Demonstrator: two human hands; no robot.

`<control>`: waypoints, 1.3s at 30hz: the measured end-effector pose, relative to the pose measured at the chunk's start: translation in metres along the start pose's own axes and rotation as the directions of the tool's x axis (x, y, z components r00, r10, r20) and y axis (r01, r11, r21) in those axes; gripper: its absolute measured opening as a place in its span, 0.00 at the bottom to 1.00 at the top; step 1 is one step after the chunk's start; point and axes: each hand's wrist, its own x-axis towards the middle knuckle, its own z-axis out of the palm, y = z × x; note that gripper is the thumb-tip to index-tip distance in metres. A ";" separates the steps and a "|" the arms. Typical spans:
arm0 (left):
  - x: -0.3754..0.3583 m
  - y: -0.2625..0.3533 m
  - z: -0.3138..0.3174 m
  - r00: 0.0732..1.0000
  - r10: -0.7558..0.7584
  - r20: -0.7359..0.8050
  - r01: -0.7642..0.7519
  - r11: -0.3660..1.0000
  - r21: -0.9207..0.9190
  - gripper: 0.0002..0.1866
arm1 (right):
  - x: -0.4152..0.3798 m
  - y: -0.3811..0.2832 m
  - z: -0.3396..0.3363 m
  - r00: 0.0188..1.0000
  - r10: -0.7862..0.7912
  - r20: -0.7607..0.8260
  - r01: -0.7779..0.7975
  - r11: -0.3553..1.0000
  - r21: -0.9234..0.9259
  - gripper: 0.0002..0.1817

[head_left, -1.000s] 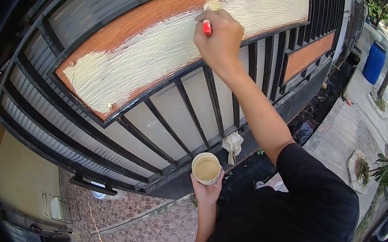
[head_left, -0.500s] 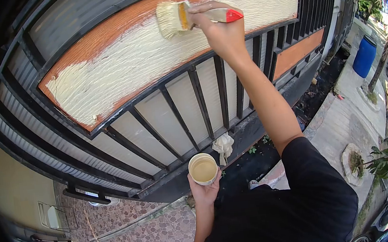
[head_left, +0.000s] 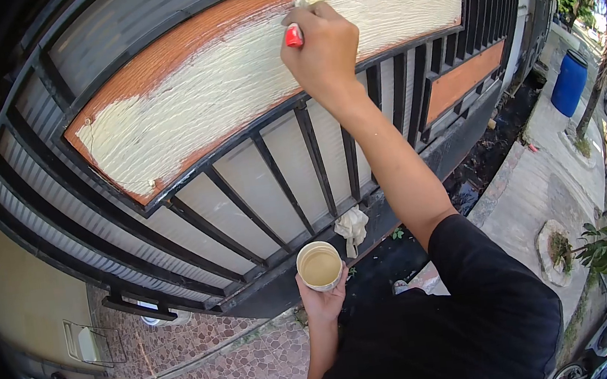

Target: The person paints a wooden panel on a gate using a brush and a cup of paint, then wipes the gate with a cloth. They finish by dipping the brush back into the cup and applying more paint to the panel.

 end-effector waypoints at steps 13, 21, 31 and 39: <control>-0.008 -0.007 0.003 1.000 -0.008 0.025 0.008 0.999 -0.039 0.36 | 0.000 -0.101 0.017 0.904 0.270 0.333 -0.426 0.490 0.760 0.03; 0.004 -0.016 0.012 1.000 -0.002 0.006 0.002 1.000 -0.011 0.36 | 0.027 0.096 -0.051 0.795 0.582 0.171 -0.576 0.637 0.512 0.10; -0.005 -0.008 0.009 1.000 0.021 0.001 -0.021 0.999 0.045 0.33 | 0.037 0.089 -0.047 0.742 0.604 -0.291 -0.388 0.741 0.548 0.10; -0.023 0.013 0.001 0.993 0.115 -0.027 -0.114 0.993 0.044 0.31 | 0.000 0.038 0.004 0.894 0.314 -0.321 -0.267 0.946 0.182 0.17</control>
